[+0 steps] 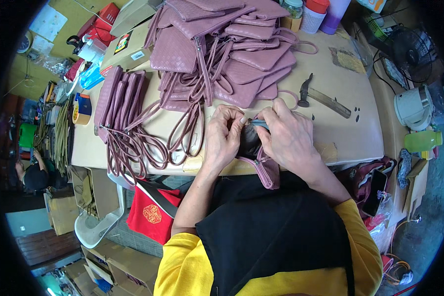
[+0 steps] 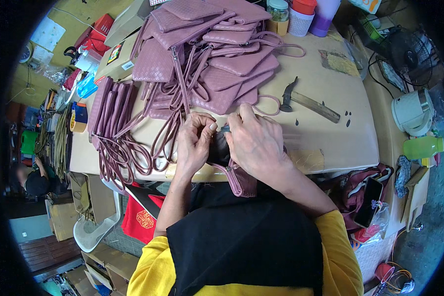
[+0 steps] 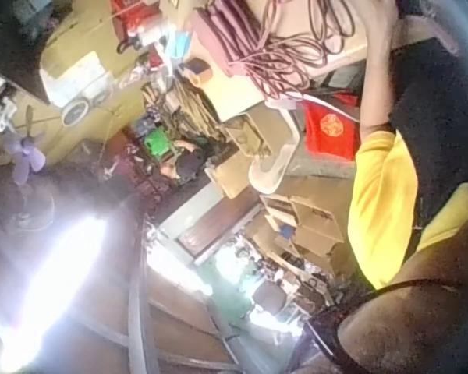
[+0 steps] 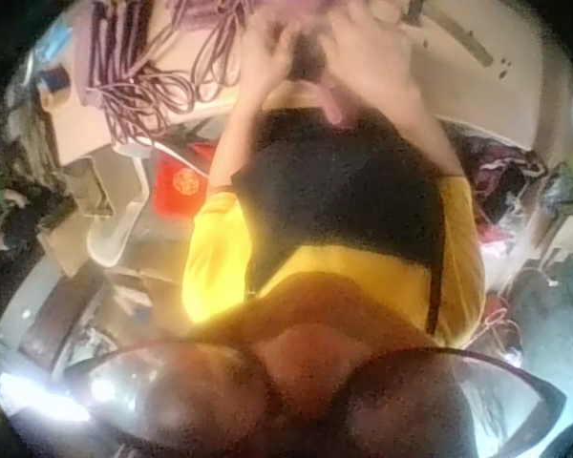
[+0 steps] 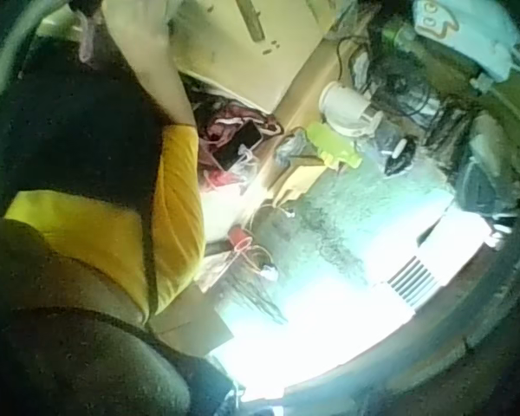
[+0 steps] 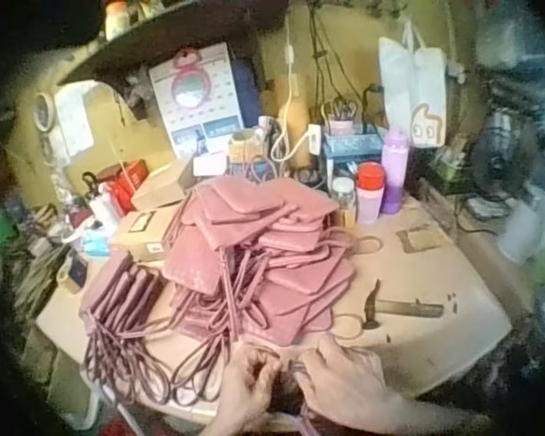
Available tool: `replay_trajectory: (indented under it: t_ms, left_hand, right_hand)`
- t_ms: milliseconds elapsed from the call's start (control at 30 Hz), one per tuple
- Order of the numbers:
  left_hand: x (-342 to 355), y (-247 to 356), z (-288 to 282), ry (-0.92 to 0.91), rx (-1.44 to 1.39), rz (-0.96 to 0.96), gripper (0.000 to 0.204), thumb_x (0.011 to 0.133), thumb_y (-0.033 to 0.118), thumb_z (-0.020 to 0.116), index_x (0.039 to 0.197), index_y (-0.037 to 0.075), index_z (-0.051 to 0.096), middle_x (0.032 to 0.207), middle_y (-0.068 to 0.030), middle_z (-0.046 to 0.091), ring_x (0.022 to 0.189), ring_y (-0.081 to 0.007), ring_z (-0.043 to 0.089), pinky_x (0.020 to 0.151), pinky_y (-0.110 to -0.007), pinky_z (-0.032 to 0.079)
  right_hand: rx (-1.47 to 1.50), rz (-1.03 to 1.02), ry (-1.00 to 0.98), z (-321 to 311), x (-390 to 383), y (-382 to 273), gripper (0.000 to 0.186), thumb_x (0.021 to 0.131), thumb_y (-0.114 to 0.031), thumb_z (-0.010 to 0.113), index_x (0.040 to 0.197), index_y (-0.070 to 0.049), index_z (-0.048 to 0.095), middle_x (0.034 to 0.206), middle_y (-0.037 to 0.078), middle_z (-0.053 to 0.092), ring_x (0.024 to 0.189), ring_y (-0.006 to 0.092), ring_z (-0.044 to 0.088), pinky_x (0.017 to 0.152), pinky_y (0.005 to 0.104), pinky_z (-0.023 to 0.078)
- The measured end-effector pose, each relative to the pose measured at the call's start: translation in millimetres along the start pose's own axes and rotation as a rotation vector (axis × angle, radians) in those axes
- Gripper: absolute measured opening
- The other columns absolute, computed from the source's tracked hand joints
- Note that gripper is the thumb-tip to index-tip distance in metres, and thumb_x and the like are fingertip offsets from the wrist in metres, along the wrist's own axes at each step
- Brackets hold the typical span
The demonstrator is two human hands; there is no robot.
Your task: The person crafts leather pouches by hammering the edges with a small hammer, trimming excess threads and edges with snips, and folding and shaping the pouches by hand.
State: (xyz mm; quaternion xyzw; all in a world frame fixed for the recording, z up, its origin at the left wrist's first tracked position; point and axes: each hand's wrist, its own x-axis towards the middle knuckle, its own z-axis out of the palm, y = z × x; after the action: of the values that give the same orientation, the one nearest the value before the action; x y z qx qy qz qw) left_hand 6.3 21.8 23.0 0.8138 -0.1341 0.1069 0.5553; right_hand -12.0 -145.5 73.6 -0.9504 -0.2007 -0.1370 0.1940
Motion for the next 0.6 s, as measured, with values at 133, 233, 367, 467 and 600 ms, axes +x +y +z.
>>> replay_trajectory:
  t_ms: [133,233,367,467,600]
  left_hand:
    - [0.0,4.0,0.5,0.002,0.013,0.013,0.008,0.086,0.003,0.062,0.082,-0.004,0.058,0.082,-0.0122,0.055,0.077,-0.0222,0.054,0.071,-0.033,0.043]
    - [0.0,3.7,0.6,0.0,0.032,0.01,0.007,0.085,0.002,0.062,0.083,-0.004,0.059,0.083,-0.0126,0.055,0.076,-0.0222,0.054,0.07,-0.033,0.043]
    - [1.3,5.5,1.5,0.005,0.044,0.036,0.007,0.085,0.002,0.061,0.083,-0.004,0.058,0.084,-0.013,0.055,0.076,-0.0226,0.055,0.069,-0.033,0.044]
    - [0.2,8.4,2.3,-0.015,0.045,0.013,0.007,0.086,0.002,0.061,0.083,-0.004,0.058,0.083,-0.0129,0.054,0.075,-0.0229,0.055,0.069,-0.033,0.044]
    - [-0.2,6.7,0.5,-0.014,0.068,0.073,0.007,0.087,0.002,0.06,0.086,-0.003,0.056,0.081,-0.0122,0.054,0.071,-0.0202,0.055,0.065,-0.031,0.044]
  right_hand:
    - [-0.008,0.006,-0.028,-1.9,0.3,0.0,0.026,0.074,-0.017,0.073,0.09,-0.003,0.057,0.088,0.011,0.05,0.073,0.0259,0.064,0.062,0.0371,0.051]
    - [0.017,0.037,-0.02,-1.8,0.0,-0.5,0.025,0.074,-0.017,0.073,0.091,-0.006,0.059,0.089,0.009,0.052,0.073,0.028,0.063,0.064,0.0399,0.05]
    - [0.039,0.071,0.005,-1.7,-0.2,0.7,0.023,0.074,-0.017,0.074,0.09,-0.009,0.06,0.089,0.008,0.054,0.074,0.0303,0.063,0.066,0.0427,0.05]
    - [0.053,0.064,-0.022,-0.7,0.4,1.8,0.024,0.074,-0.017,0.073,0.092,-0.009,0.06,0.089,0.008,0.054,0.075,0.0306,0.063,0.066,0.0431,0.049]
    - [0.064,0.031,-0.05,3.2,2.6,11.0,0.025,0.073,-0.018,0.074,0.091,-0.006,0.061,0.093,0.009,0.055,0.074,0.0318,0.062,0.065,0.0429,0.049]
